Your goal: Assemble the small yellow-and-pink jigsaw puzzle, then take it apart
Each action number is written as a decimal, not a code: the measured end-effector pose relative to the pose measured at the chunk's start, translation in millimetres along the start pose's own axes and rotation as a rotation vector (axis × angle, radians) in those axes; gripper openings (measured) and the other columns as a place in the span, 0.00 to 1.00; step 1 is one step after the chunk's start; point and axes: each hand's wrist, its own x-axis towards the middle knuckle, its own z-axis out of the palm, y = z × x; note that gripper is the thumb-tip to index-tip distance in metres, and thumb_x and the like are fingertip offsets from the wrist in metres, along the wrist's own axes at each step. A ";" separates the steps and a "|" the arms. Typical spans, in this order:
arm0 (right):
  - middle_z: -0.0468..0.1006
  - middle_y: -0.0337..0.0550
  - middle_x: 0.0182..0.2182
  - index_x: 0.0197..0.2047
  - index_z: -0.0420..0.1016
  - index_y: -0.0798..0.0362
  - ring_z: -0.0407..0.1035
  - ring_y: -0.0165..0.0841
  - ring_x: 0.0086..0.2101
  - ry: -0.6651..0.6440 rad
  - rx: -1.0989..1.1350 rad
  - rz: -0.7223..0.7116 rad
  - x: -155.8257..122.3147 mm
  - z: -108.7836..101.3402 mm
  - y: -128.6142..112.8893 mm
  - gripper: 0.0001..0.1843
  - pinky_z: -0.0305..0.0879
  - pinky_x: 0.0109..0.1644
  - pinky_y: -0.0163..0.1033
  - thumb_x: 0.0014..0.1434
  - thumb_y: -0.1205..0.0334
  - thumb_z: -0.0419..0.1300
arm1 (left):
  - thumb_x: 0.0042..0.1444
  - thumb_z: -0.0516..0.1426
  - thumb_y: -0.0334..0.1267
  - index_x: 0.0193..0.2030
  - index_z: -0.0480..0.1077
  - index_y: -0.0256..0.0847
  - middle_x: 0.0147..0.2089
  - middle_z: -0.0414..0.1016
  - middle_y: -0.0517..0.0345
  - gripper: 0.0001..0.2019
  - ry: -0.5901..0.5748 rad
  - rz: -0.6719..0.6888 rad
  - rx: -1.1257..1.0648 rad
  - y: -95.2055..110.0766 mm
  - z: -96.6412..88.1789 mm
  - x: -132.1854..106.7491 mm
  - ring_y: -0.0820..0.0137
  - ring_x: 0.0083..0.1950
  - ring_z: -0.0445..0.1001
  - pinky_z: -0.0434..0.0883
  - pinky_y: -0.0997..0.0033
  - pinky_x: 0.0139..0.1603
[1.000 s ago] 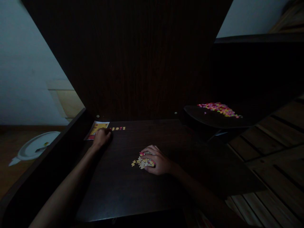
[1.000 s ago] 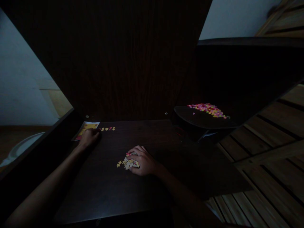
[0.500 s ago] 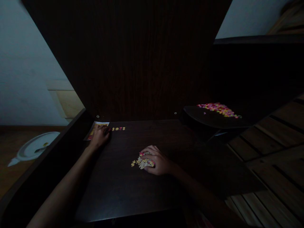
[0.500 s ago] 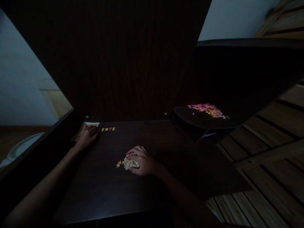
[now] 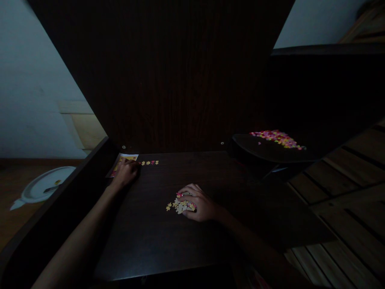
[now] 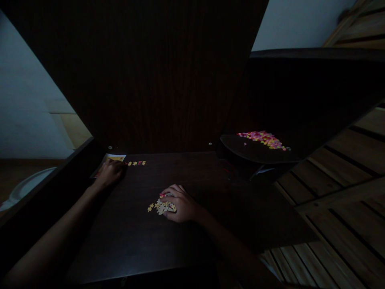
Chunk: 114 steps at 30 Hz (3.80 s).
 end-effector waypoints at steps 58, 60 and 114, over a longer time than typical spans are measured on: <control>0.75 0.47 0.51 0.48 0.77 0.50 0.66 0.43 0.52 0.015 -0.015 0.018 2.7 -4.3 -4.4 0.17 0.60 0.57 0.52 0.53 0.63 0.66 | 0.61 0.55 0.49 0.42 0.74 0.43 0.42 0.80 0.53 0.14 -0.155 0.039 -0.589 114.9 -26.1 -97.6 0.61 0.43 0.77 0.73 0.62 0.46; 0.76 0.47 0.51 0.48 0.77 0.50 0.66 0.43 0.52 0.024 -0.013 0.014 2.4 -3.7 -3.8 0.17 0.60 0.56 0.52 0.53 0.63 0.66 | 0.62 0.52 0.49 0.43 0.76 0.43 0.44 0.81 0.51 0.16 -0.151 -0.017 -0.554 100.7 -28.2 -91.7 0.60 0.44 0.78 0.73 0.62 0.47; 0.76 0.47 0.51 0.46 0.77 0.50 0.66 0.43 0.52 0.033 0.003 0.018 1.6 -2.5 -2.7 0.17 0.60 0.55 0.51 0.51 0.64 0.67 | 0.57 0.50 0.42 0.40 0.77 0.37 0.42 0.76 0.41 0.16 -0.012 -0.072 -0.073 -0.8 -9.6 -20.3 0.53 0.47 0.72 0.71 0.55 0.52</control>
